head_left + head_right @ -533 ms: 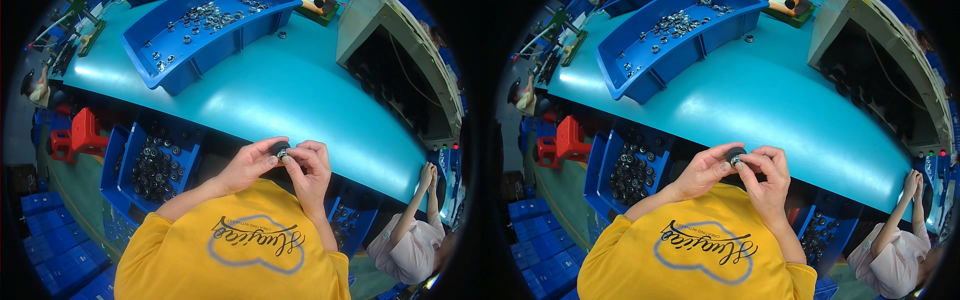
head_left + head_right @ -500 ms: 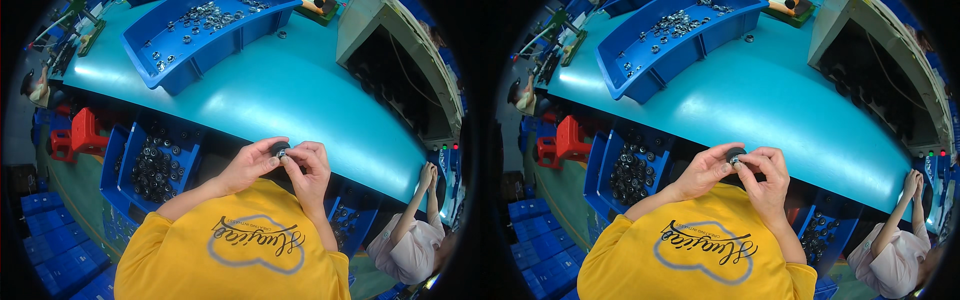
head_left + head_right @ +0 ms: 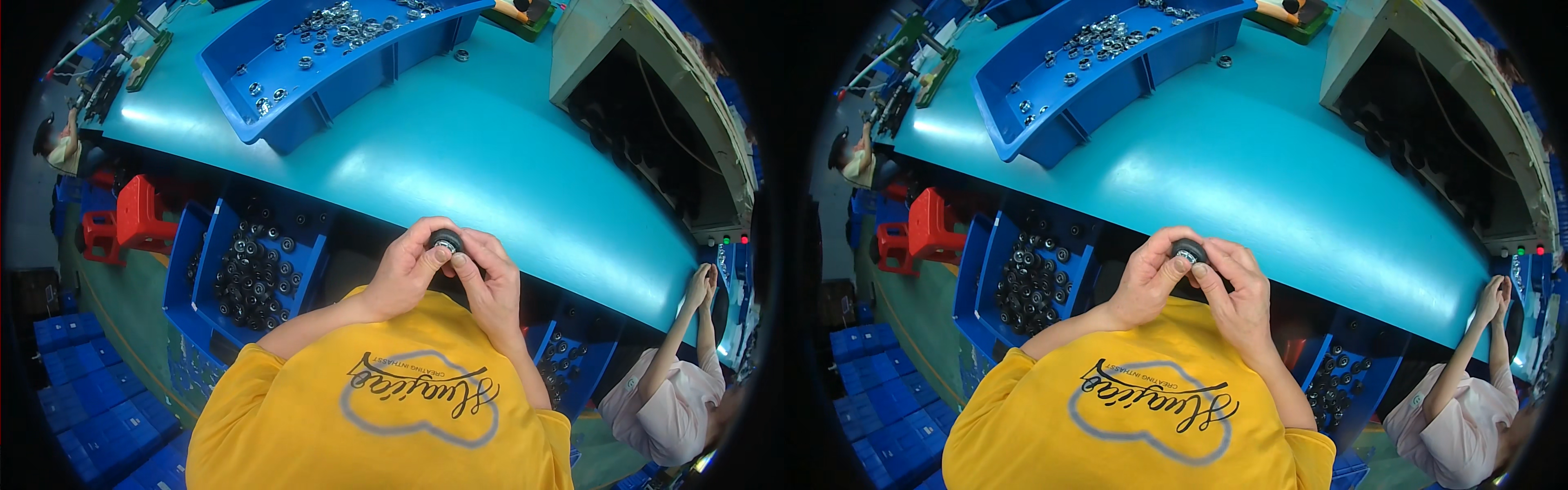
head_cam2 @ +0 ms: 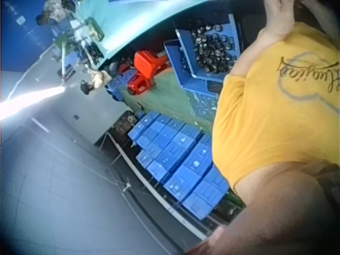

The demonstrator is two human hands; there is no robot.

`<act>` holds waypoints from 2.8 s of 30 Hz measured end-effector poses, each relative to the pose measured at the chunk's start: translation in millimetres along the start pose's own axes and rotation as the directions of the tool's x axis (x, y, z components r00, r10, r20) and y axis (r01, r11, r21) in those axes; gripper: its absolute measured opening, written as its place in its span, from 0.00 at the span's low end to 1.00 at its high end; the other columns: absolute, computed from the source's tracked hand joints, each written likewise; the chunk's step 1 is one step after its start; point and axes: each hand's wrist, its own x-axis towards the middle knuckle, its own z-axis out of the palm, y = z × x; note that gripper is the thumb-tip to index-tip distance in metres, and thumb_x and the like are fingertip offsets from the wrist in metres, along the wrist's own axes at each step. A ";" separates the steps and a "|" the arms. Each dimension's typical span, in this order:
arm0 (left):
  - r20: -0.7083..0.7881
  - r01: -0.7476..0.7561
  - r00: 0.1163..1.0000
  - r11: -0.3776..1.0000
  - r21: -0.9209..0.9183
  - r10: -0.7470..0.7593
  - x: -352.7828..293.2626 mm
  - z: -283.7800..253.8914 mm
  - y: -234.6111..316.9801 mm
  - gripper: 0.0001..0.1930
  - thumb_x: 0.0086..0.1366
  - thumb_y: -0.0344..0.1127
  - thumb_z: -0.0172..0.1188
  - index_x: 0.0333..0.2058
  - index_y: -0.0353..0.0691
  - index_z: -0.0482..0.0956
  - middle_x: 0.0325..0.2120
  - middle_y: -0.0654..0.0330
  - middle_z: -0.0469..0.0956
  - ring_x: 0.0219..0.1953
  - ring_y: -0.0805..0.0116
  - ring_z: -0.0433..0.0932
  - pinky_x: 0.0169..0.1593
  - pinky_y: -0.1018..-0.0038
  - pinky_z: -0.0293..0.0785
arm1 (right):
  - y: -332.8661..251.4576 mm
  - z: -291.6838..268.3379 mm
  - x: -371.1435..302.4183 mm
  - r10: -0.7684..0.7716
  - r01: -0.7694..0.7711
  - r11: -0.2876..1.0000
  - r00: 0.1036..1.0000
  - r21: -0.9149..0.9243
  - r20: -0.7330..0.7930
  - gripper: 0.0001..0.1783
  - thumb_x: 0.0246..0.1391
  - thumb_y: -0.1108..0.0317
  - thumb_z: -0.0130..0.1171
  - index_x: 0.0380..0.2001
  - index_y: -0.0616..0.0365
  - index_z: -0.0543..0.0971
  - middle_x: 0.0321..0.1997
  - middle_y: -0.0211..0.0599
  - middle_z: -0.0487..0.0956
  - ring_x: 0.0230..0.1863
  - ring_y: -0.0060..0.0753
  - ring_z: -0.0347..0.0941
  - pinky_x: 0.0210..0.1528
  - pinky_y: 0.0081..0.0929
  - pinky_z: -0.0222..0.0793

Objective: Assembling small metal inserts into plastic ring components at a factory workbench.

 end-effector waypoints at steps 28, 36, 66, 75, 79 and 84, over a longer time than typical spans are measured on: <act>-0.104 0.017 0.994 1.000 0.016 -0.015 3.5 -5.2 -10.7 0.17 0.75 0.37 0.61 0.58 0.36 0.76 0.34 0.63 0.80 0.31 0.76 0.79 0.37 0.77 0.80 | -13.4 19.3 -1.2 -0.097 0.100 0.995 0.986 0.016 -0.137 0.14 0.63 0.79 0.62 0.51 0.64 0.85 0.46 0.38 0.81 0.37 0.25 0.80 0.38 0.23 0.77; -0.065 -0.016 0.998 0.999 0.050 0.019 8.3 -8.0 2.8 0.16 0.76 0.35 0.60 0.58 0.37 0.79 0.33 0.63 0.82 0.28 0.78 0.79 0.35 0.80 0.79 | -7.1 20.3 -0.8 0.033 0.004 0.971 0.988 0.239 -0.150 0.15 0.62 0.78 0.64 0.52 0.63 0.85 0.45 0.39 0.82 0.40 0.26 0.80 0.42 0.22 0.76; 0.148 0.006 0.987 0.941 0.338 -0.060 6.2 -5.9 14.2 0.29 0.69 0.20 0.61 0.68 0.40 0.70 0.45 0.56 0.84 0.41 0.70 0.85 0.45 0.73 0.84 | 13.5 10.5 -0.8 0.236 -0.196 0.901 0.970 0.387 -0.056 0.13 0.61 0.77 0.68 0.48 0.67 0.84 0.44 0.31 0.78 0.41 0.21 0.80 0.43 0.17 0.79; 0.126 -0.274 0.959 0.720 0.638 0.253 -1.0 1.2 11.4 0.28 0.62 0.17 0.65 0.61 0.38 0.77 0.39 0.50 0.85 0.38 0.60 0.87 0.40 0.70 0.84 | 12.3 13.5 -2.7 0.270 -0.223 0.872 0.962 0.435 -0.048 0.10 0.59 0.77 0.70 0.44 0.66 0.84 0.40 0.28 0.76 0.38 0.18 0.78 0.41 0.17 0.79; 0.151 -0.328 0.937 0.642 0.693 0.316 -2.2 0.7 11.8 0.26 0.60 0.18 0.67 0.58 0.37 0.79 0.35 0.51 0.84 0.35 0.57 0.86 0.36 0.69 0.82 | 11.6 15.1 -2.3 0.282 -0.243 0.862 0.959 0.446 -0.023 0.10 0.59 0.77 0.70 0.43 0.66 0.84 0.39 0.28 0.76 0.38 0.18 0.78 0.41 0.16 0.77; 0.122 -0.326 0.923 0.577 0.749 0.364 0.4 4.7 9.3 0.26 0.59 0.19 0.68 0.58 0.37 0.79 0.35 0.52 0.85 0.32 0.63 0.85 0.34 0.72 0.80 | 9.2 22.7 -3.8 0.090 -0.031 0.952 0.979 0.303 -0.181 0.10 0.61 0.77 0.69 0.45 0.66 0.83 0.40 0.28 0.77 0.39 0.18 0.77 0.40 0.17 0.76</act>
